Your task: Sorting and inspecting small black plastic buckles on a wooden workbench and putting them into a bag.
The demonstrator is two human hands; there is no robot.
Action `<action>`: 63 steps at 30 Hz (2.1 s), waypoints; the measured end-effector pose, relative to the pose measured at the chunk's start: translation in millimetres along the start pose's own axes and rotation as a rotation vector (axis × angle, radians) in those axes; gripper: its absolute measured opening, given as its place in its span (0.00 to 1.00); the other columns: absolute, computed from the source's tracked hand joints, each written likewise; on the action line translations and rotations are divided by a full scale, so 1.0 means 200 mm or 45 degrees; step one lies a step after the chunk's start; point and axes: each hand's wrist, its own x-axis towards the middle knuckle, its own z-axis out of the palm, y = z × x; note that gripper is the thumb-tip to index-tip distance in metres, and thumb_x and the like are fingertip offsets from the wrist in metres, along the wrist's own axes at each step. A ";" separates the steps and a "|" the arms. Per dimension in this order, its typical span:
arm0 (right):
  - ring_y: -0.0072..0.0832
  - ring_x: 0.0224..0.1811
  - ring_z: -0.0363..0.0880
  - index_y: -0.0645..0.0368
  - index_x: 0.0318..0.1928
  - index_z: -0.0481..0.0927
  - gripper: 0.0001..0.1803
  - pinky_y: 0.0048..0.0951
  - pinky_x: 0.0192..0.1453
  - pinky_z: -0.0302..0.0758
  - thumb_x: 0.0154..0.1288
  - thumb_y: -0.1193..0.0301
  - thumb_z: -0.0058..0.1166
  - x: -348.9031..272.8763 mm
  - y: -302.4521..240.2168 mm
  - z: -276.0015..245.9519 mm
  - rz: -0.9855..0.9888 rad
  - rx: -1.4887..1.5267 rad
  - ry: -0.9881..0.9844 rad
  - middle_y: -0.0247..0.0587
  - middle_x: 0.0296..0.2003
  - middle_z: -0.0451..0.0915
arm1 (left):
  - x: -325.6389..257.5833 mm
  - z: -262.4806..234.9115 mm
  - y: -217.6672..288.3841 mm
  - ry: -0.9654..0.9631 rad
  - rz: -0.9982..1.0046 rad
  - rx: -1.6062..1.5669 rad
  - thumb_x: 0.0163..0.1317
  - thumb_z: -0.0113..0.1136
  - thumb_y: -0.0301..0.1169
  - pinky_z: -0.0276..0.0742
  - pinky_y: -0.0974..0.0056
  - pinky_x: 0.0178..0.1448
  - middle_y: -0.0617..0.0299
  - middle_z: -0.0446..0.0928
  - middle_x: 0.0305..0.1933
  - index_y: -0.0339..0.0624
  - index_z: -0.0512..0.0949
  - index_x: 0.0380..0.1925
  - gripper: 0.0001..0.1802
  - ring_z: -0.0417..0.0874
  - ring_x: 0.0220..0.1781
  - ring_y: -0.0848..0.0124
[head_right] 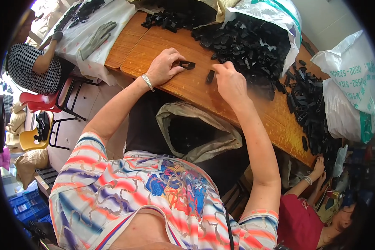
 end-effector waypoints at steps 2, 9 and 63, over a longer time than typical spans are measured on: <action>0.44 0.41 0.83 0.57 0.47 0.82 0.17 0.39 0.44 0.80 0.59 0.82 0.51 -0.01 0.02 0.02 -0.416 -0.124 0.121 0.43 0.49 0.77 | 0.00 0.01 0.00 0.007 0.008 0.006 0.54 0.70 0.31 0.75 0.59 0.54 0.57 0.76 0.40 0.41 0.81 0.41 0.15 0.76 0.47 0.58; 0.43 0.37 0.82 0.59 0.45 0.82 0.13 0.39 0.41 0.79 0.58 0.77 0.62 0.02 0.08 0.05 -0.292 -0.095 -0.027 0.41 0.40 0.78 | 0.03 0.05 0.07 -0.072 0.031 0.037 0.54 0.70 0.34 0.76 0.59 0.54 0.61 0.77 0.41 0.44 0.83 0.38 0.12 0.76 0.48 0.61; 0.45 0.36 0.83 0.55 0.38 0.83 0.06 0.41 0.39 0.80 0.60 0.76 0.59 -0.17 0.10 0.04 -0.127 0.113 0.499 0.45 0.33 0.80 | 0.18 0.12 0.06 0.158 0.293 0.233 0.49 0.70 0.27 0.73 0.59 0.56 0.62 0.80 0.41 0.44 0.82 0.32 0.10 0.74 0.56 0.59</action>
